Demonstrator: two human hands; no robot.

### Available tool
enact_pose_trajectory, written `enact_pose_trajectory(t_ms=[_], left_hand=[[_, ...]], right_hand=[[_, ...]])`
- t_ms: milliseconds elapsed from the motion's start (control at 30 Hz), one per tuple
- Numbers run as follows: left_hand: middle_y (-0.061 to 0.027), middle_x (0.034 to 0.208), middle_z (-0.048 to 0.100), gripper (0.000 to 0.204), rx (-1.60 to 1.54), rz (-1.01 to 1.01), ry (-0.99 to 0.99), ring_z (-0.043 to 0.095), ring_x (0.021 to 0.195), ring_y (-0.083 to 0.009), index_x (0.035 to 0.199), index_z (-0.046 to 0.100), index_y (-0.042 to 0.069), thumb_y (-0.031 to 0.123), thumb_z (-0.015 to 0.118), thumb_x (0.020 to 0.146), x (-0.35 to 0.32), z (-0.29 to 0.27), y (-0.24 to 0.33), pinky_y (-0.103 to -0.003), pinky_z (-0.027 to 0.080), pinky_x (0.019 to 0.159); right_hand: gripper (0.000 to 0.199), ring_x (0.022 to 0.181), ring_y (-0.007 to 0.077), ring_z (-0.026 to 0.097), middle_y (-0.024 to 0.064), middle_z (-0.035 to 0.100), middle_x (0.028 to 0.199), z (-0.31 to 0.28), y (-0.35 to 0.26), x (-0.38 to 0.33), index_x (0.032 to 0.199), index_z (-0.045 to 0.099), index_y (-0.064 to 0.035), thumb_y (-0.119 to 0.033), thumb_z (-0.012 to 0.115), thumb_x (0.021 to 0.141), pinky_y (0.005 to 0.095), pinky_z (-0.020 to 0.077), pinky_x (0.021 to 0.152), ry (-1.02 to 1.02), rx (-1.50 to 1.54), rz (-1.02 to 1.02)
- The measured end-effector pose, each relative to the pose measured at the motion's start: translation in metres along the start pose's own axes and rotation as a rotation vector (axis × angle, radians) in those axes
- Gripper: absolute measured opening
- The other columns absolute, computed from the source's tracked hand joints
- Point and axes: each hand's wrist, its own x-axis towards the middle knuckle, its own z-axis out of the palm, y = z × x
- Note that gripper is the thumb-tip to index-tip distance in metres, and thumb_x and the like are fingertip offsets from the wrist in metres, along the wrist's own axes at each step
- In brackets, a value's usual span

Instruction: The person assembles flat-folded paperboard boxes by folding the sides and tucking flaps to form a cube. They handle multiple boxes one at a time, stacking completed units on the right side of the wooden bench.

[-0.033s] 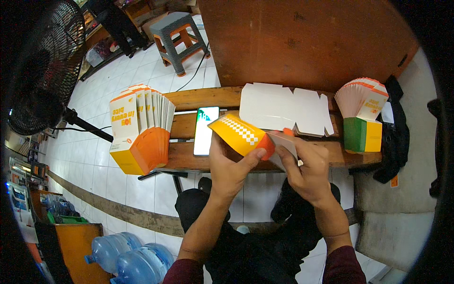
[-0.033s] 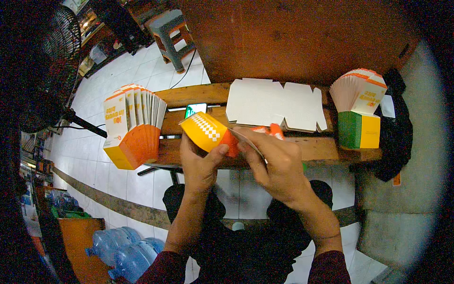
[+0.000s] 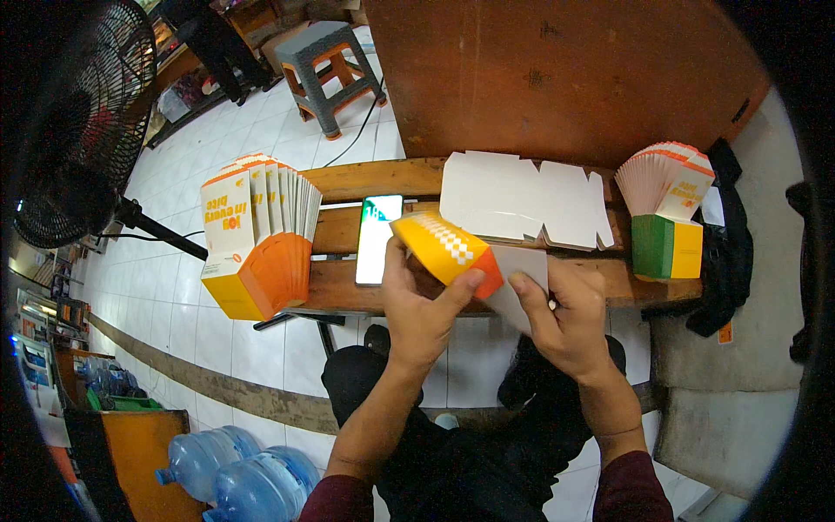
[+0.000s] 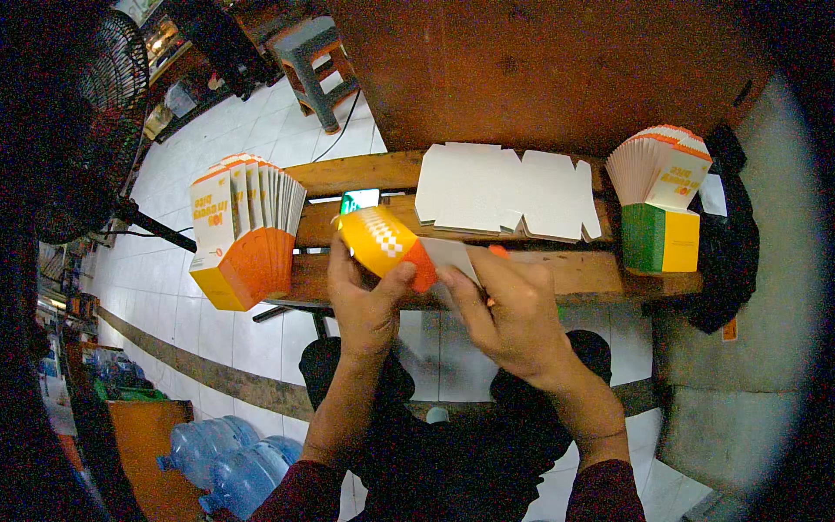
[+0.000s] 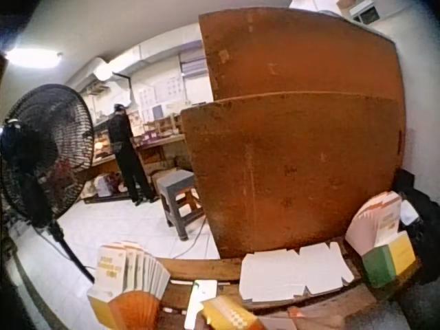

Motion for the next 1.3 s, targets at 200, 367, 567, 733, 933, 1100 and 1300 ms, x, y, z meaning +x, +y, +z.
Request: enact_pose_trajectory(t_ms=[200,367,567,733,933,1100,1300], left_hand=[[-0.0130,0.103,0.065,0.030,0.048,0.259,0.089,0.065,0.095,-0.0161,0.110,0.060,-0.003,-0.001,0.074,0.084,0.005,-0.002,-0.005,-0.028,0.053,0.086],[-0.0134,0.095,0.064,0.020,0.527,0.459,0.017,0.064,0.086,-0.0204,0.102,0.070,-0.005,-0.005,0.071,0.082,0.012,-0.003,-0.014,-0.028,0.051,0.076],[-0.0128,0.094,0.063,0.021,0.543,0.411,0.021,0.063,0.083,-0.0209,0.102,0.070,-0.005,-0.007,0.068,0.081,0.011,-0.002,-0.016,-0.028,0.050,0.074],[-0.0136,0.096,0.063,0.023,0.452,0.456,-0.028,0.063,0.082,-0.0201,0.103,0.070,-0.006,-0.007,0.070,0.080,0.013,0.000,-0.020,-0.028,0.051,0.073],[-0.0125,0.095,0.067,0.022,0.398,0.395,0.033,0.065,0.083,-0.0161,0.103,0.071,-0.003,-0.005,0.073,0.081,0.008,0.006,-0.025,-0.026,0.052,0.072],[-0.0113,0.091,0.068,0.019,0.421,0.380,0.023,0.066,0.081,-0.0159,0.097,0.073,-0.002,-0.003,0.076,0.079,0.008,0.002,-0.020,-0.026,0.052,0.071],[-0.0104,0.089,0.069,0.019,0.501,0.425,-0.074,0.066,0.079,-0.0167,0.097,0.074,-0.001,-0.002,0.077,0.078,0.012,-0.001,-0.019,-0.026,0.052,0.070]], right_hand=[[0.015,0.072,0.0092,0.059,0.0053,0.065,0.079,0.013,0.013,0.008,0.099,0.064,0.0026,-0.011,0.063,0.093,0.0255,0.0484,0.064,0.202,0.501,0.114],[0.014,0.073,0.0060,0.056,0.0031,0.065,0.086,0.007,0.040,0.021,0.095,0.066,0.0025,-0.011,0.067,0.091,0.0220,0.0457,0.062,0.143,0.559,0.189],[0.012,0.071,0.0094,0.055,0.0049,0.061,0.084,0.004,0.050,0.018,0.089,0.065,0.0038,-0.008,0.067,0.087,0.0225,0.0437,0.063,0.115,0.563,0.024],[0.011,0.074,0.0118,0.056,0.0066,0.063,0.084,0.010,0.051,0.018,0.088,0.066,0.0042,-0.007,0.068,0.086,0.0243,0.0444,0.068,0.128,0.608,0.055],[0.009,0.076,0.0137,0.061,0.0087,0.067,0.084,0.023,0.044,0.019,0.086,0.068,0.0032,-0.005,0.071,0.083,0.0267,0.0481,0.069,0.230,0.509,0.030],[0.006,0.074,0.0192,0.066,0.0112,0.069,0.081,0.027,0.038,0.020,0.083,0.070,0.0013,-0.002,0.073,0.079,0.0295,0.0504,0.069,0.317,0.200,-0.142],[0.005,0.071,0.0141,0.059,0.0092,0.065,0.078,0.026,0.036,0.021,0.084,0.069,0.0044,0.003,0.070,0.080,0.0262,0.0458,0.066,0.252,0.197,-0.196]])
